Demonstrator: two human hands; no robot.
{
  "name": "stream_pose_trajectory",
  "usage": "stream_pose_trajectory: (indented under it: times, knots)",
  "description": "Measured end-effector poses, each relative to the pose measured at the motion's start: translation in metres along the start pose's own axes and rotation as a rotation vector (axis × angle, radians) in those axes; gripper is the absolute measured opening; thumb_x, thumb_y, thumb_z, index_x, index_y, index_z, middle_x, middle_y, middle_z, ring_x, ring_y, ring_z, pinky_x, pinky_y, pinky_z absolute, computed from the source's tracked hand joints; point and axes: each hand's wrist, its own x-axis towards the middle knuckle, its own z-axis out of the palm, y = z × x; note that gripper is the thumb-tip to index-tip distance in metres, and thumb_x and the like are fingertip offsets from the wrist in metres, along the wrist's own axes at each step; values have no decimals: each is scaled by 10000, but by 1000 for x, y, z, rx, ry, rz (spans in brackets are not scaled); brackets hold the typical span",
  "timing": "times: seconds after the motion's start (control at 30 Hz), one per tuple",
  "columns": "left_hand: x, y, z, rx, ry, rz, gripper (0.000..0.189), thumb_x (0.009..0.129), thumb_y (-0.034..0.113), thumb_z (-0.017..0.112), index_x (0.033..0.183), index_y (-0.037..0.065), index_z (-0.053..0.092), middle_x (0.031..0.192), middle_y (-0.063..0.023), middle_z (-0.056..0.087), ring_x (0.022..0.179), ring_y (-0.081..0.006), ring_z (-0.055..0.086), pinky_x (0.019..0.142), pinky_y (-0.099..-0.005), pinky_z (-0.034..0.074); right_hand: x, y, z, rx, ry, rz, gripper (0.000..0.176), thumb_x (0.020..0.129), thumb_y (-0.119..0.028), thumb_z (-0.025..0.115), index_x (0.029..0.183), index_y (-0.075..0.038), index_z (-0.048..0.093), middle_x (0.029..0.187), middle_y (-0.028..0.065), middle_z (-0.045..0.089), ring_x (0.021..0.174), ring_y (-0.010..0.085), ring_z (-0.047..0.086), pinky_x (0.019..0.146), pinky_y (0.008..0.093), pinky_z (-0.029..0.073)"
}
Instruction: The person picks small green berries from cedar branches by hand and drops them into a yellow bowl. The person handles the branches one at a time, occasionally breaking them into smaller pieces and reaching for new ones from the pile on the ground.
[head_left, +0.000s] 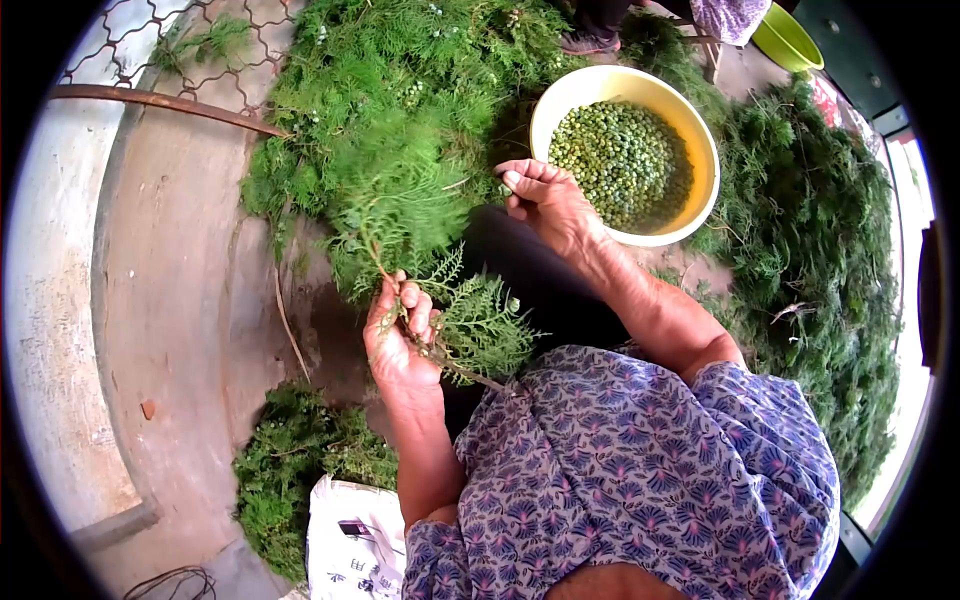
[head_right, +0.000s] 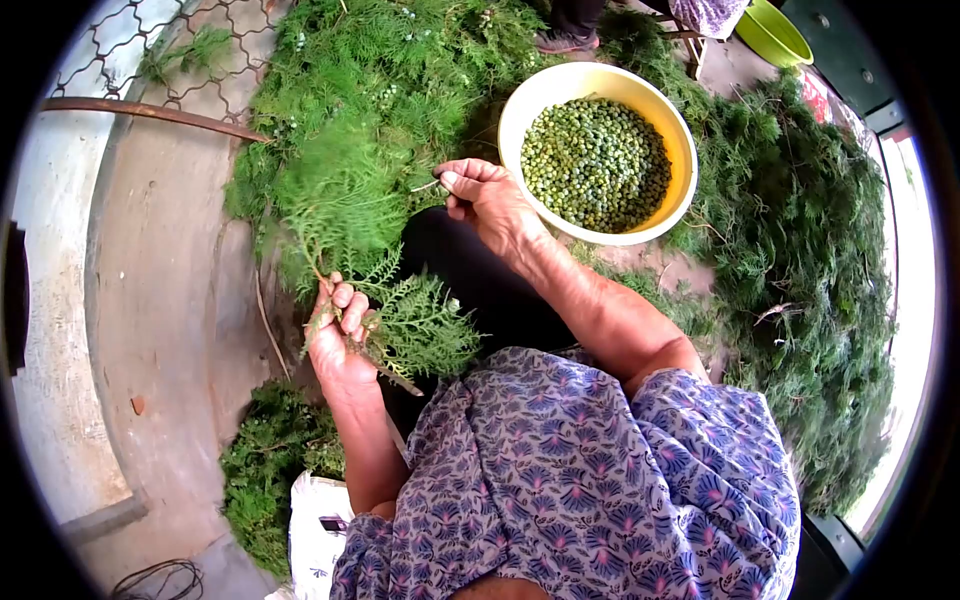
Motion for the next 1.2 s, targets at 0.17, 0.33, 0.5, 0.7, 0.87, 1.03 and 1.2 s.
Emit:
stream_pose_trajectory:
  times: [0.17,0.33,0.5,0.7,0.87,1.03,1.2]
  knots:
    - [2,6,-14,-128,-128,7,175,902,199,463,913,29,502,669,-31,481,454,-111,402,332,-222,335,-16,10,5,353,-226,245,217,867,-245,545,858,-28,539,899,119,575,684,176,538,515,244,426]
    - [4,9,-14,-152,-160,25,125,908,164,435,917,45,469,699,-33,484,450,-95,378,335,-196,313,-23,21,7,57,-289,233,210,844,-240,579,877,-33,592,775,55,604,560,114,538,457,216,407]
    - [4,9,-15,-195,-213,26,142,918,173,417,912,44,475,699,-30,484,454,-92,372,350,-199,323,-47,15,15,-62,-282,379,297,847,-142,570,1108,-9,519,866,60,595,637,144,604,448,191,439]
    - [9,4,-20,-194,-222,19,172,932,201,394,918,47,471,700,-23,482,460,-94,375,359,-205,332,-48,26,20,98,-329,467,253,830,-88,582,1079,-56,555,730,13,576,567,104,547,464,200,418]
    - [14,4,-15,-158,-108,41,167,930,202,398,910,51,465,693,-15,470,467,-95,383,351,-207,332,-45,19,29,39,-376,415,168,834,-81,583,999,-50,584,681,-10,561,535,82,516,454,210,398]
    - [21,3,-21,-114,-84,-6,154,910,202,445,913,51,474,667,-14,459,479,-108,407,348,-218,366,-41,6,25,-466,-317,212,107,823,-84,593,926,-54,592,679,12,539,530,91,509,461,204,394]
    - [23,-6,-22,-119,-99,-87,168,900,234,476,894,67,493,643,-2,464,490,-111,411,363,-223,329,-18,-1,-5,-1233,10,-566,137,783,-33,605,918,-30,579,793,63,587,563,111,535,492,258,447]
